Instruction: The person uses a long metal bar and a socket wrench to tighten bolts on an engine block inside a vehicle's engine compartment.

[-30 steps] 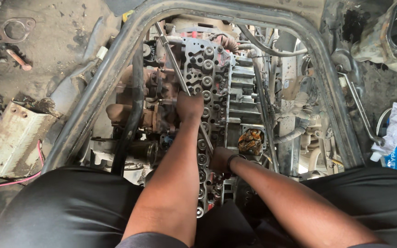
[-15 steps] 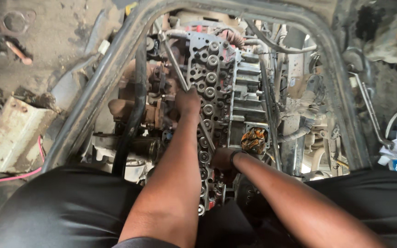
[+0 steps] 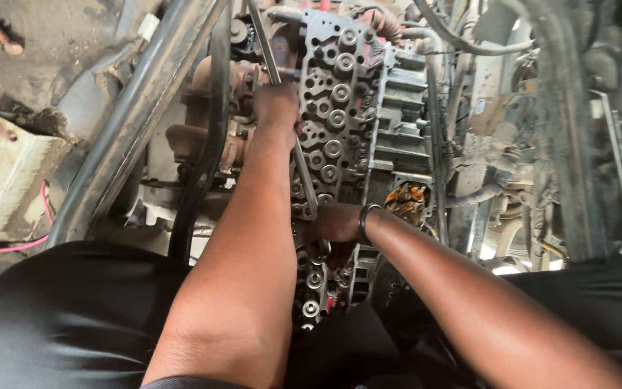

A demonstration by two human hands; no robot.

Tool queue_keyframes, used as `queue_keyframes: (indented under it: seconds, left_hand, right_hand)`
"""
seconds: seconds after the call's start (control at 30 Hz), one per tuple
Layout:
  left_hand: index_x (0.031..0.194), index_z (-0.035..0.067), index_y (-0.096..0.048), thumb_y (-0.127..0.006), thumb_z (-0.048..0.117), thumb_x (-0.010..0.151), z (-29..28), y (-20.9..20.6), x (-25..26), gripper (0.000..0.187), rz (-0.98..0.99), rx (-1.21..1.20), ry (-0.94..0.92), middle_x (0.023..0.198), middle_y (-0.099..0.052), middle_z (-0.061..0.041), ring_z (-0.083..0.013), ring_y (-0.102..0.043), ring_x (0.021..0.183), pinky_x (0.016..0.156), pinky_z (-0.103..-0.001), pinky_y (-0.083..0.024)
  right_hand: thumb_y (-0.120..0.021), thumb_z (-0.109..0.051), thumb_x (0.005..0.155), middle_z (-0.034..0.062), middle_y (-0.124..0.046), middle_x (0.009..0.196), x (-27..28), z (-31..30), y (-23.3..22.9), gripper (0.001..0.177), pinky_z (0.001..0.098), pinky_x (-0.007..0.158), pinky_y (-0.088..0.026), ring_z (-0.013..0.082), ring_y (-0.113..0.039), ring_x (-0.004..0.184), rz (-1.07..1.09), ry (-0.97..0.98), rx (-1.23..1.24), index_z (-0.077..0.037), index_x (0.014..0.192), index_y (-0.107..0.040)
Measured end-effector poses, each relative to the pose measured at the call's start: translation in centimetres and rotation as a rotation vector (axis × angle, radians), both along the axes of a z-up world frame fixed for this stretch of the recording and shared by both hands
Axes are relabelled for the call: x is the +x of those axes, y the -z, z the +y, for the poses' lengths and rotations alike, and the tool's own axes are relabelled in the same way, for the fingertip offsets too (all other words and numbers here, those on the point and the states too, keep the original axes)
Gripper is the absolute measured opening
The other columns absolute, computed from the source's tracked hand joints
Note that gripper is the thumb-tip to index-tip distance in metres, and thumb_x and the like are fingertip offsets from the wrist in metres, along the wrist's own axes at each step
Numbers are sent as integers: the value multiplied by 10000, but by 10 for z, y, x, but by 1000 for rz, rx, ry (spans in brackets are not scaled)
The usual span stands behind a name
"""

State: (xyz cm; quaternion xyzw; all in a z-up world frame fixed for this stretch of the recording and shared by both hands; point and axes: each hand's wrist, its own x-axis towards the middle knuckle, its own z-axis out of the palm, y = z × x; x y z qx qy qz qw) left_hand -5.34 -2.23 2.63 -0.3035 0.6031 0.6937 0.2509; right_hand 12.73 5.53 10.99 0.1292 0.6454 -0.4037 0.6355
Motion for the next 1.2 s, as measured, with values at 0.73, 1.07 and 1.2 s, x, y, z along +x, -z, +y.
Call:
queue_keyframes:
  seconds: [0.73, 1.07, 1.2]
  left_hand:
    - [812, -79, -695, -699, 318, 926, -93, 30, 69, 413, 259, -536, 41, 685, -655, -128, -222, -621, 575, 547, -416, -466]
    - [945, -37, -727, -705, 349, 845, -88, 28, 70, 400, 171, -897, 99, 954, -725, -316, -449, -714, 974, 874, -494, -563]
    - [925, -59, -709, -838, 432, 739, -91, 21, 76, 541, 303, -1052, 151, 950, -707, -302, -457, -687, 958, 833, -501, -565]
  right_hand:
    - [-814, -425, 774, 61, -748, 890, 2, -58, 63, 455, 392, 699, -653, 172, -714, 740, -182, -392, -247, -82, 1065, -752]
    - [-821, -216, 803, 102, -755, 798, 9, -60, 110, 287, 396, 611, -623, 206, -708, 646, -274, -207, -350, -9, 989, -748]
    - [-822, -131, 800, 123, -661, 714, 17, -74, 124, 239, 406, 564, -599, 235, -643, 571, -310, -80, -388, 14, 949, -705]
